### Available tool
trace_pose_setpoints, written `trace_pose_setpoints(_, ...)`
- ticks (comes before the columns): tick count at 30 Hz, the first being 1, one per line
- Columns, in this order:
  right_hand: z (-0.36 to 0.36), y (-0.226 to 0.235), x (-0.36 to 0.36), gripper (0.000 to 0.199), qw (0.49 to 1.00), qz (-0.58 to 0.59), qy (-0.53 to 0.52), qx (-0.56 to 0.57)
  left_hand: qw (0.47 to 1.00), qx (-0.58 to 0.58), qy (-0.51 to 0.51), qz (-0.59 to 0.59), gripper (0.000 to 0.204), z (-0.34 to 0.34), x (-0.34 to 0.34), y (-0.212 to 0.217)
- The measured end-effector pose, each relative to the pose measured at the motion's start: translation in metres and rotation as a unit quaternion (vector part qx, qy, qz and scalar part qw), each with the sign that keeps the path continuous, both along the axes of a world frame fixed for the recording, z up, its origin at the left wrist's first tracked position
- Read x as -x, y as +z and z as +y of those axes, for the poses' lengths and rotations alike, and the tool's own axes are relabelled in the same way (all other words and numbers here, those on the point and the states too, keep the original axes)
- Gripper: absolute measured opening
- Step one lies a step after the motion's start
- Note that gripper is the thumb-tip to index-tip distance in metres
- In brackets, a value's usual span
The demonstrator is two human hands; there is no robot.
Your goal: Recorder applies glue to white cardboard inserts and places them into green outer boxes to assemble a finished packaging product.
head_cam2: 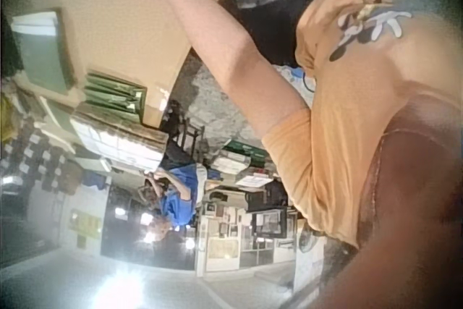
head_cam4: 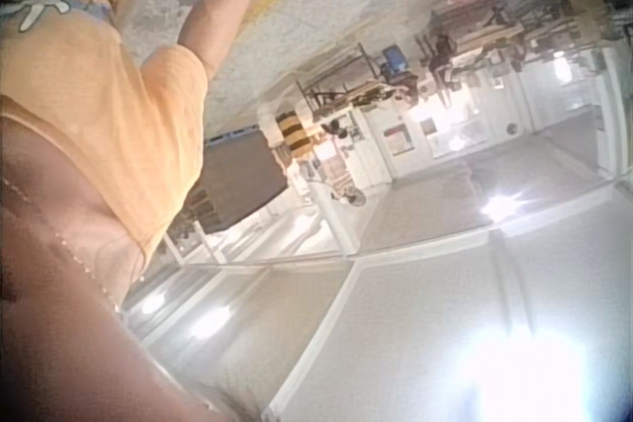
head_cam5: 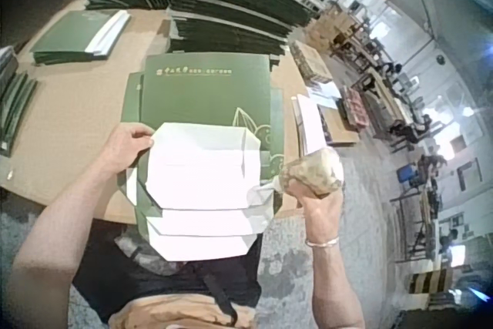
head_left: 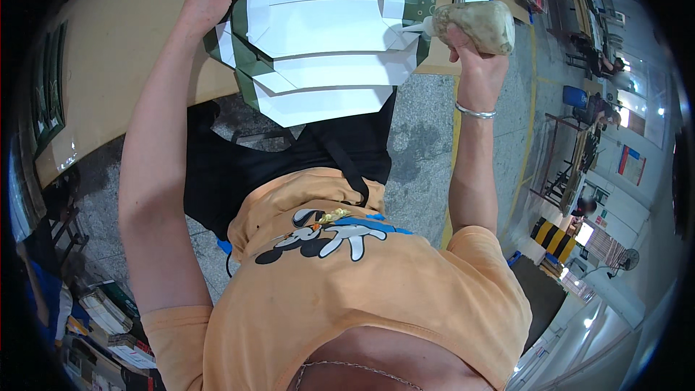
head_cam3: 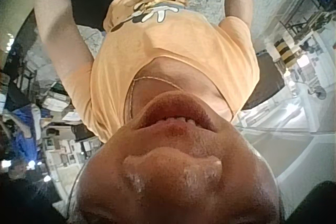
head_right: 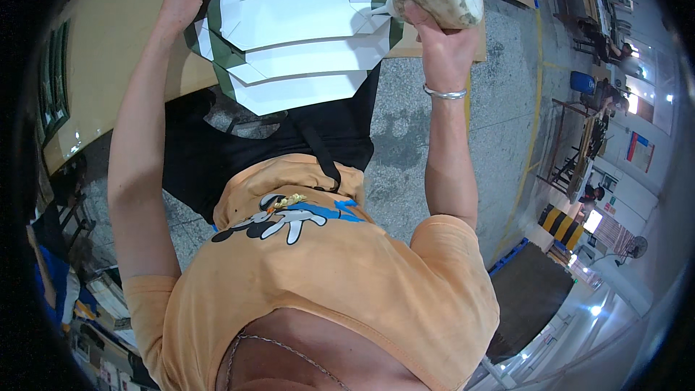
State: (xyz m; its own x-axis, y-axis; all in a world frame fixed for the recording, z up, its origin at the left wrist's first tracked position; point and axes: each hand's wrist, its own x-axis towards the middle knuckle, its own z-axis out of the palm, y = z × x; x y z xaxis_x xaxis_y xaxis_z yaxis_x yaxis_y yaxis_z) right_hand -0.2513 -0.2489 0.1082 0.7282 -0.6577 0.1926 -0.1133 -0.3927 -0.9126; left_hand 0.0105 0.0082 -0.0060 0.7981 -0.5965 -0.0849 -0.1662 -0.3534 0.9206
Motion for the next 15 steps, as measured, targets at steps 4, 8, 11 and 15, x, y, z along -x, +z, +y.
trace_pose_setpoints(4, -0.003, 0.003, -0.004, 0.026, 0.999, -0.002, -0.002, 0.032, 1.0, -0.018, 0.002, -0.015, 0.031, 0.0, 0.005, 0.006)
trace_pose_setpoints(8, -0.004, -0.003, -0.005, 0.028, 0.999, 0.011, -0.024, 0.047, 1.0, 0.006, 0.012, 0.002, 0.028, 0.001, 0.0, 0.001)
trace_pose_setpoints(11, -0.002, -0.001, -0.003, 0.03, 1.0, 0.005, 0.003, 0.018, 1.0, -0.003, 0.015, -0.006, 0.028, -0.002, 0.001, 0.002)
trace_pose_setpoints(15, 0.007, 0.006, -0.002, 0.027, 1.0, 0.02, -0.015, -0.008, 1.0, 0.009, 0.012, 0.001, 0.027, -0.001, 0.0, 0.001)
